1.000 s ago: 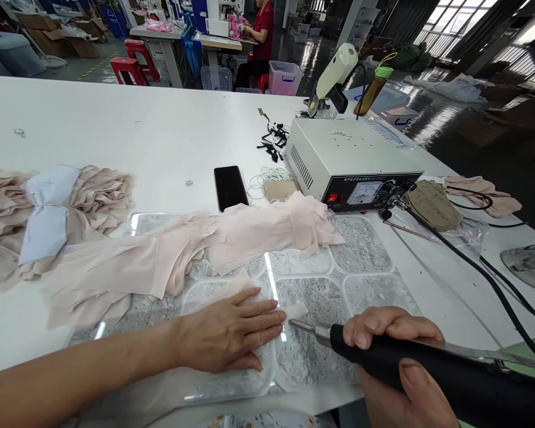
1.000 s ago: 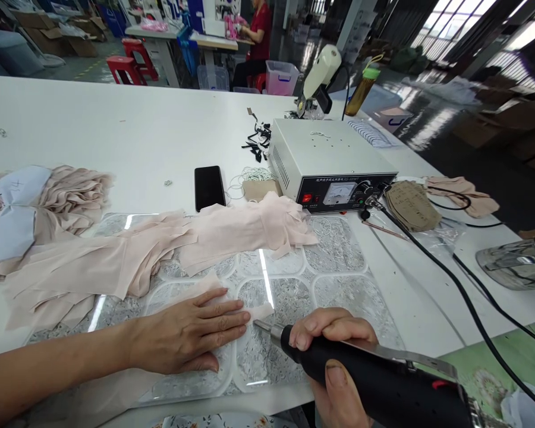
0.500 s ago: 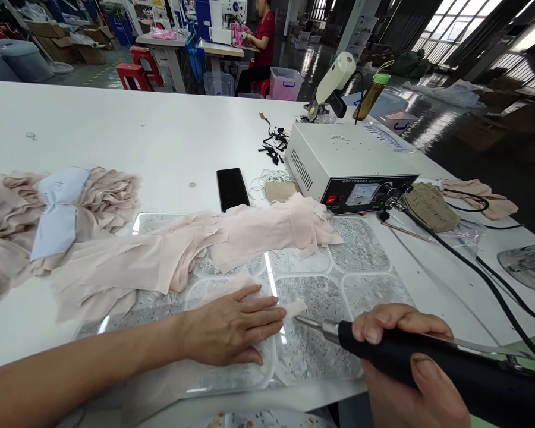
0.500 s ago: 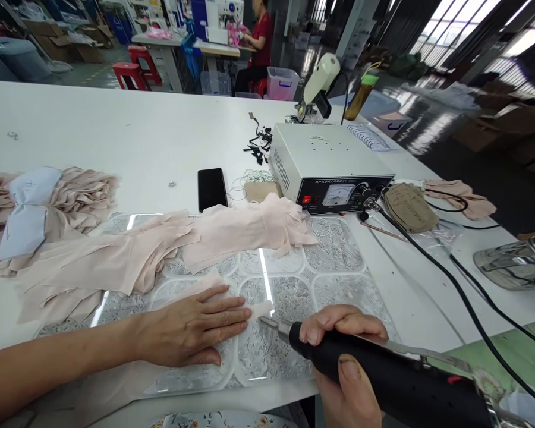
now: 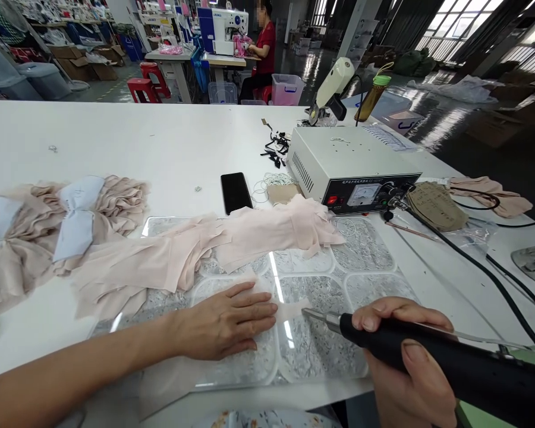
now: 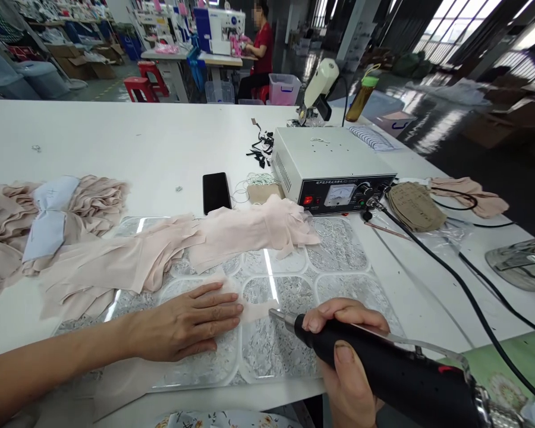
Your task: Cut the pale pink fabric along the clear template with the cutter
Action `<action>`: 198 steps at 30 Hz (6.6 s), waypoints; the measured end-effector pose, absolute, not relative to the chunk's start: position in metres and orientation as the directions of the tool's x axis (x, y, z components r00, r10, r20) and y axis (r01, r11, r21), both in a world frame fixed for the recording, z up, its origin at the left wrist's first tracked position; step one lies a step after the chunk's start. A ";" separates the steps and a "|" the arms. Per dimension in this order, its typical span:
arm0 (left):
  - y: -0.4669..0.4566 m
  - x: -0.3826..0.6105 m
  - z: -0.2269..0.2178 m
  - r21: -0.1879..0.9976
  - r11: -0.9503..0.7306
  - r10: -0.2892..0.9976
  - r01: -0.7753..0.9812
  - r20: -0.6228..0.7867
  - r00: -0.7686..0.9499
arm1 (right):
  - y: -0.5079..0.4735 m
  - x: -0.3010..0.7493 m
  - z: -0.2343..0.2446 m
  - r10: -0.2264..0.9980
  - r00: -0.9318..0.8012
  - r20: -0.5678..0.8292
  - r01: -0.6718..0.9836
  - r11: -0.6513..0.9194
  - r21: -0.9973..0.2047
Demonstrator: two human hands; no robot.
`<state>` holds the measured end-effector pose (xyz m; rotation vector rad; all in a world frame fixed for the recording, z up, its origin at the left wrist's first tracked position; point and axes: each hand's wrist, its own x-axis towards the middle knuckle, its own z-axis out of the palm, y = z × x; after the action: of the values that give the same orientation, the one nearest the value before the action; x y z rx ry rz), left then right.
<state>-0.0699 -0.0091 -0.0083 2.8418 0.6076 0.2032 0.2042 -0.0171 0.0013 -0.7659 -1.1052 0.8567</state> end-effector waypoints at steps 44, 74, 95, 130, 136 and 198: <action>0.004 -0.043 -0.024 0.218 -0.930 0.330 0.298 0.134 0.934 | -0.016 0.202 0.007 0.894 0.167 0.416 -0.274 0.447 -0.851; 0.009 -0.051 -0.015 0.141 -0.941 0.337 0.308 0.284 0.898 | 0.003 0.222 -0.004 0.812 0.309 0.496 -0.139 0.554 -0.821; 0.066 -0.021 0.000 0.199 -0.967 0.179 0.163 0.066 0.982 | 0.007 0.214 0.003 0.801 0.388 0.456 -0.178 0.551 -0.815; 0.089 -0.023 -0.011 0.029 -0.983 -0.170 -0.180 0.202 0.965 | 0.017 0.220 -0.004 0.803 0.388 0.453 -0.245 0.563 -0.789; 0.093 -0.019 -0.005 0.072 -0.981 -0.176 -0.180 0.062 0.982 | 0.018 0.221 -0.006 0.812 0.382 0.441 -0.249 0.550 -0.797; 0.105 -0.007 -0.008 0.453 -0.890 -0.040 -0.047 0.026 0.999 | -0.007 0.209 0.008 0.889 0.278 0.363 -0.319 0.442 -0.838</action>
<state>-0.0065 0.1046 -0.0082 2.6698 -0.0615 0.0214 0.2088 -0.0072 0.0085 -0.7218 -0.9582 0.9126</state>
